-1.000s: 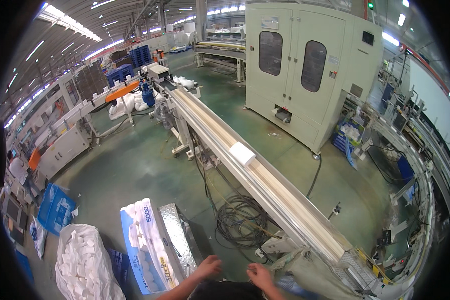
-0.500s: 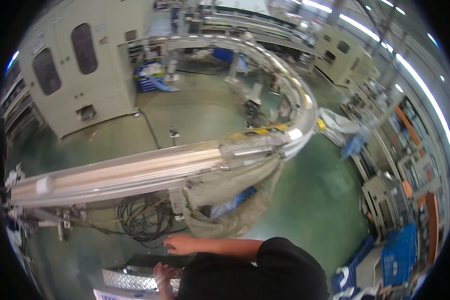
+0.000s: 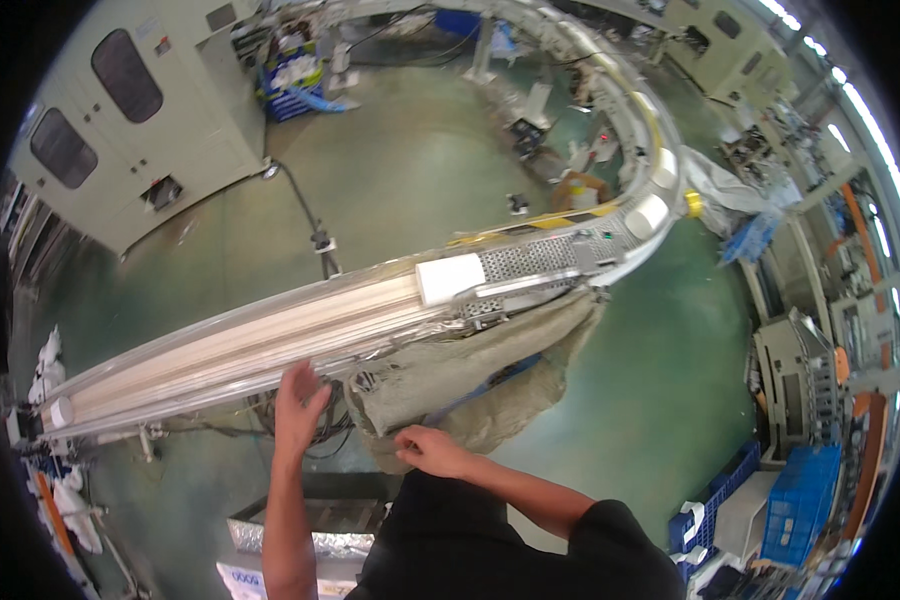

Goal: The person takes paper rolls from a large bag and places them onto a curved conveyor belt system.

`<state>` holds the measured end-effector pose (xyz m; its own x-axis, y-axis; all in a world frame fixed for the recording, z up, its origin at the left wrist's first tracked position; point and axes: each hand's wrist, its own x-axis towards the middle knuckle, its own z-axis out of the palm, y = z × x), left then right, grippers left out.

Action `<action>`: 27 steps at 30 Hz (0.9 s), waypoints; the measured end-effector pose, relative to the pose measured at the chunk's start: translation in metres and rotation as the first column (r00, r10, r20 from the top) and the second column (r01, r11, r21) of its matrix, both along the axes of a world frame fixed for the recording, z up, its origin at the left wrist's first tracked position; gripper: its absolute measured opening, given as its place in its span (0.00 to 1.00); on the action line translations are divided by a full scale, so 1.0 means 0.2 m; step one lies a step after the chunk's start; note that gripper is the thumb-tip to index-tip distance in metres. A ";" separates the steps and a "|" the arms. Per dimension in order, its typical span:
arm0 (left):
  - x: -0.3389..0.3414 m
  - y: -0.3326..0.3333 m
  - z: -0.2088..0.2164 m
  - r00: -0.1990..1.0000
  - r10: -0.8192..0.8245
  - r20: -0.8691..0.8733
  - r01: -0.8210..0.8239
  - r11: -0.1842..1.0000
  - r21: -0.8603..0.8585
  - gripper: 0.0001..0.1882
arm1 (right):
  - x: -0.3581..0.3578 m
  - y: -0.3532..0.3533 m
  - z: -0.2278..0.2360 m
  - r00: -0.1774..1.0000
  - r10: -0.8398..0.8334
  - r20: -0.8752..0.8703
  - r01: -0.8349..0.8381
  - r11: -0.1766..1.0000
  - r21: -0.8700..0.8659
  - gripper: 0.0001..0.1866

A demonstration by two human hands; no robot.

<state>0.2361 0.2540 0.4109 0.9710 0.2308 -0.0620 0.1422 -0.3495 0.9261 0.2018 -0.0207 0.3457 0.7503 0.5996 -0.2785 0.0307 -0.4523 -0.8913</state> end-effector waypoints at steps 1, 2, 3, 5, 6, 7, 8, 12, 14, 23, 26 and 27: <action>0.16 0.02 0.02 0.996 -0.088 0.023 0.081 0.973 0.217 0.35 | 0.04 -0.01 -0.01 1.000 0.019 -0.023 -0.020 0.999 -0.025 0.17; 0.31 0.01 0.03 0.990 -0.137 0.044 0.120 0.955 0.270 0.38 | 0.08 -0.03 -0.02 0.998 0.038 -0.045 -0.040 0.998 -0.049 0.17; 0.45 0.00 0.02 0.978 -0.200 0.059 0.171 0.930 0.325 0.41 | 0.09 -0.05 -0.05 0.997 0.035 -0.075 -0.038 0.999 -0.032 0.17; 0.62 0.09 -0.03 0.943 -0.331 -0.041 0.300 0.788 0.537 0.46 | 0.12 -0.04 -0.10 0.991 0.057 -0.119 -0.056 0.998 0.012 0.17; 0.68 0.11 -0.05 0.916 -0.393 -0.076 0.361 0.729 0.581 0.47 | 0.13 -0.04 -0.12 0.985 0.063 -0.161 -0.060 0.998 0.021 0.16; 0.74 0.13 -0.06 0.884 -0.455 -0.112 0.420 0.665 0.617 0.48 | 0.14 -0.04 -0.13 0.977 0.067 -0.201 -0.063 0.998 0.026 0.16; 0.78 0.16 -0.08 0.845 -0.512 -0.153 0.478 0.595 0.646 0.49 | 0.14 -0.02 -0.14 0.968 0.072 -0.241 -0.067 0.997 0.031 0.16; 0.85 0.24 -0.17 0.832 -0.486 -0.269 0.501 0.447 0.741 0.52 | 0.15 0.03 -0.18 0.950 0.101 -0.296 -0.106 0.994 0.001 0.16; 0.84 0.35 -0.18 0.837 -0.415 -0.357 0.517 0.381 0.767 0.53 | 0.14 0.05 -0.19 0.949 0.119 -0.293 -0.116 0.993 0.028 0.16; 0.11 0.83 0.40 0.964 0.077 -0.255 0.153 0.623 0.767 0.48 | 0.21 0.29 -0.05 0.945 0.281 -0.169 -0.304 0.943 -0.133 0.19; -0.23 0.83 0.62 0.967 0.152 -0.203 0.005 0.790 0.613 0.47 | 0.28 0.42 0.18 0.888 0.456 -0.060 -0.457 0.860 -0.229 0.23; -0.31 0.82 0.72 0.956 0.166 -0.241 -0.003 0.829 0.559 0.46 | 0.30 0.49 0.33 0.877 0.478 -0.054 -0.476 0.848 -0.234 0.23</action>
<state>0.1737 0.4178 0.5541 0.9099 0.3854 -0.1537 0.4076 -0.7607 0.5052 0.2617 0.0773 0.4109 0.3904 0.8026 -0.4511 0.3012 -0.5744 -0.7612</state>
